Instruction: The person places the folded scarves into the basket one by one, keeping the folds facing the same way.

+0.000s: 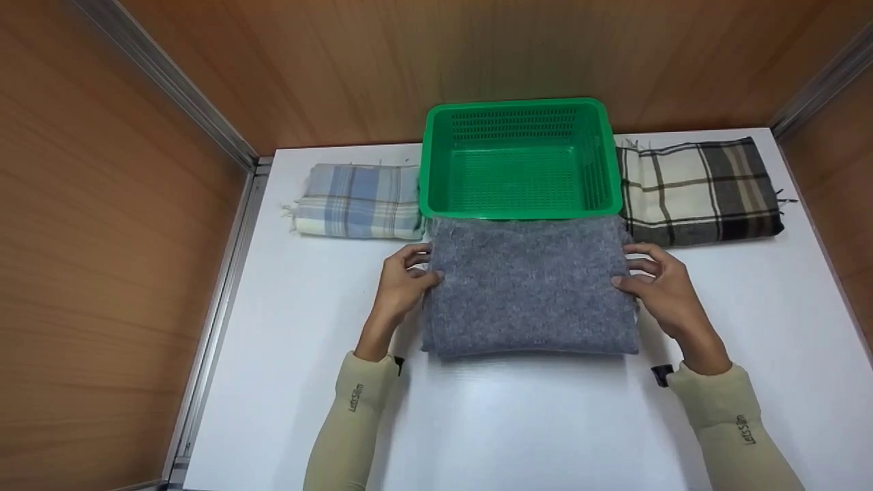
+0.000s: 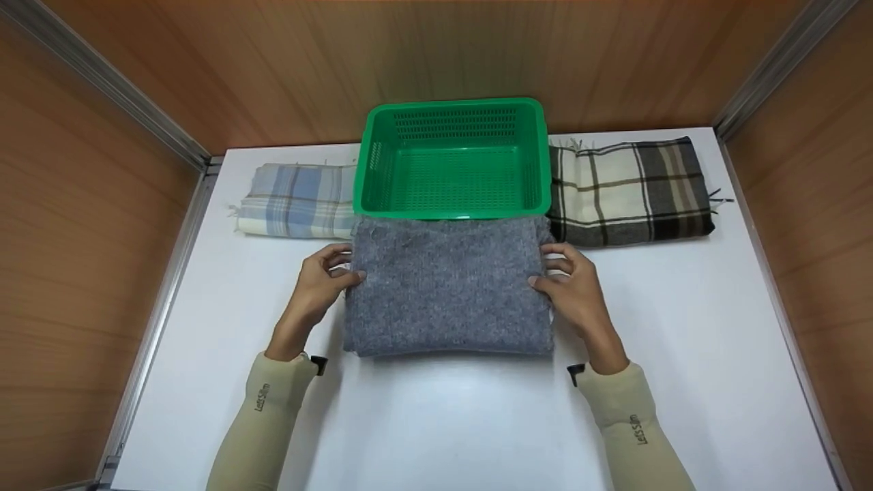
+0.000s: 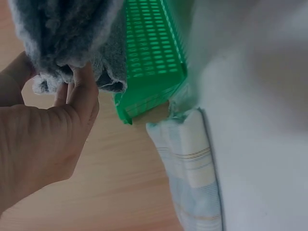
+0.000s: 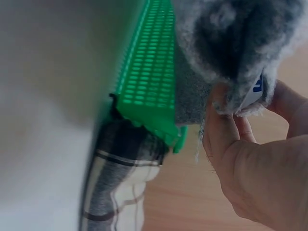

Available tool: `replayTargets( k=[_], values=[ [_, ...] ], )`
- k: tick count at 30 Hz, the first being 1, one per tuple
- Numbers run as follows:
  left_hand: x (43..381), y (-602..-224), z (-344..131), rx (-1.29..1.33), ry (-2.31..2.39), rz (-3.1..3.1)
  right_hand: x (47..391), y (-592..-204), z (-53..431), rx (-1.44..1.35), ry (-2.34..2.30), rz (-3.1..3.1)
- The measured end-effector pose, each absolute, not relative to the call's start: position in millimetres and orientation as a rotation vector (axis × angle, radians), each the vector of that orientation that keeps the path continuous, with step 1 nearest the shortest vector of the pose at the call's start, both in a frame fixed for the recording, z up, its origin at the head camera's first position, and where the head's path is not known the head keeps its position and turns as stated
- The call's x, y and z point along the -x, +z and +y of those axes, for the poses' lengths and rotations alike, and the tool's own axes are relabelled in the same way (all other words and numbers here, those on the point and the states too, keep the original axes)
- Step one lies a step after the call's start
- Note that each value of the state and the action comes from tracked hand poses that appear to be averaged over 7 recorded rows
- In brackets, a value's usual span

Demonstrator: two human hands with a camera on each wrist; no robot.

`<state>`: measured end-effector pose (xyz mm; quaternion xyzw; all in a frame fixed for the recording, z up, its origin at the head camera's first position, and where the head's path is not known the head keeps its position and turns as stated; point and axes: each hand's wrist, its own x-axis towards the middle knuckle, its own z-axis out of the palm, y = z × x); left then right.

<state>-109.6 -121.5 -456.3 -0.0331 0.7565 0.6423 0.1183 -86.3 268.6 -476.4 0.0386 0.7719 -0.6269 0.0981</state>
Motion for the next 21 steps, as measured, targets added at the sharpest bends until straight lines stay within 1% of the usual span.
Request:
replayTargets(
  k=[9, 16, 21],
  values=[
    [116.1, -470.0, -124.1, 0.082, 1.899, 2.230, 85.9, -460.2, 270.1, -0.070, -1.906, 2.290],
    [116.0, -456.4, -122.9, 0.035, 1.922, 2.227, 86.0, -448.4, 272.9, -0.058, -1.972, 2.270],
    [119.8, -454.4, -121.5, 0.026, 1.968, 2.257, 89.2, -440.8, 272.6, -0.057, -2.052, 2.237]
  ],
)
